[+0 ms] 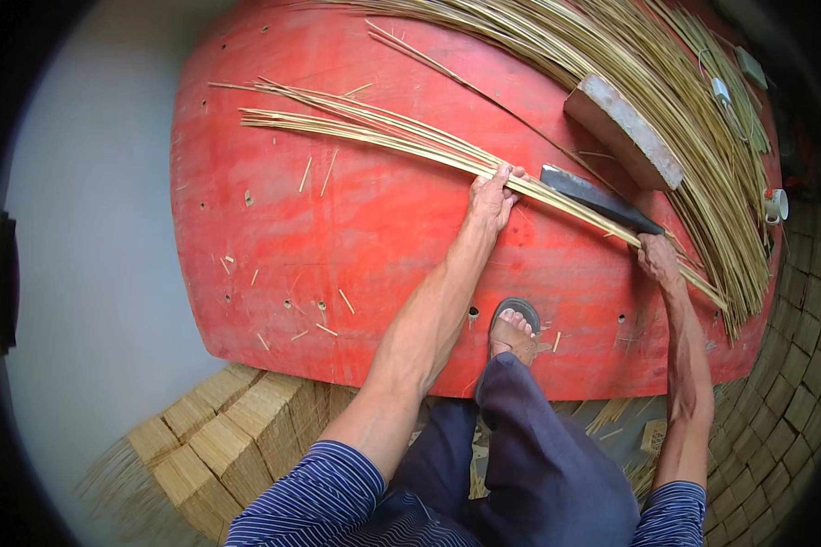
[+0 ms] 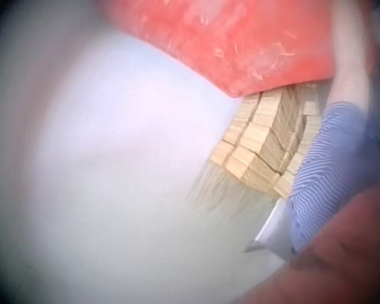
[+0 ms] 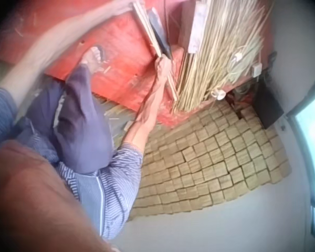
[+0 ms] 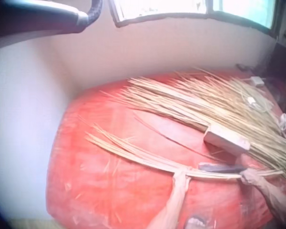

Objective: The person weaves thin bamboo strips into a basket frame on a red workbench, interlacing the strips by hand. They then set the basket aside and arrange additional bamboo strips on the table.

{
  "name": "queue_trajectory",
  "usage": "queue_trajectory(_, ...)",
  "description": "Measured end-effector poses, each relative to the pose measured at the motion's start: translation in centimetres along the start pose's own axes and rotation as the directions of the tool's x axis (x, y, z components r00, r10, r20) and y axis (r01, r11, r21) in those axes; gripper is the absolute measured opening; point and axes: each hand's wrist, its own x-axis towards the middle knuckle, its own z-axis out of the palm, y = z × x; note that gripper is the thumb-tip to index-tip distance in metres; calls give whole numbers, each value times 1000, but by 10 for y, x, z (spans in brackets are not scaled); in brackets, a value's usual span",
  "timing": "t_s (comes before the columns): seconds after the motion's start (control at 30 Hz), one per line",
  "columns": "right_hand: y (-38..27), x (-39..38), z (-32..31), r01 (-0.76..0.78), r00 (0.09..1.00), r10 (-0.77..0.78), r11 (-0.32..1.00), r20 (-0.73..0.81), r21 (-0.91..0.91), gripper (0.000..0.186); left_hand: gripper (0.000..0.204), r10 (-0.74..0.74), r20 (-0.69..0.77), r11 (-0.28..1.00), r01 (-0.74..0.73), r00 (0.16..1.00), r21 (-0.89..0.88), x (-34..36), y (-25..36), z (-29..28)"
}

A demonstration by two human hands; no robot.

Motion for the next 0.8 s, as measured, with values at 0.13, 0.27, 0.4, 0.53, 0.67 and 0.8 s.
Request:
queue_trajectory(0.13, 33, 38, 5, 134, 991, -132, 989, 34, -65, 6, 13, -4, 16, 1000, 4, 1000, 3, 24, 14, 8)
queue_trajectory(0.27, 27, 31, 16, 55, 998, -57, 994, -13, -91, 3, 15, 14, 16, 997, -16, 1000, 72, 10, 25, 1)
queue_trajectory(0.4, -4, -38, 30, -132, 977, 129, 991, 170, 6, 8, 26, 123, 27, 986, -125, 992, 111, -70, 25, -13)
queue_trajectory(0.53, -65, -79, 42, -78, 975, 75, 997, 207, 7, 21, 24, 204, -94, 979, -201, 974, 42, -115, 20, -45)
queue_trajectory(0.67, -95, -94, 54, -135, 972, 129, 991, 195, 15, 16, 21, 169, -140, 985, -161, 976, 64, -130, 8, -67)
queue_trajectory(0.8, -101, -96, 56, -135, 970, 126, 990, 209, 32, 14, 17, 130, -182, 991, -133, 975, -2, -140, 5, -79)
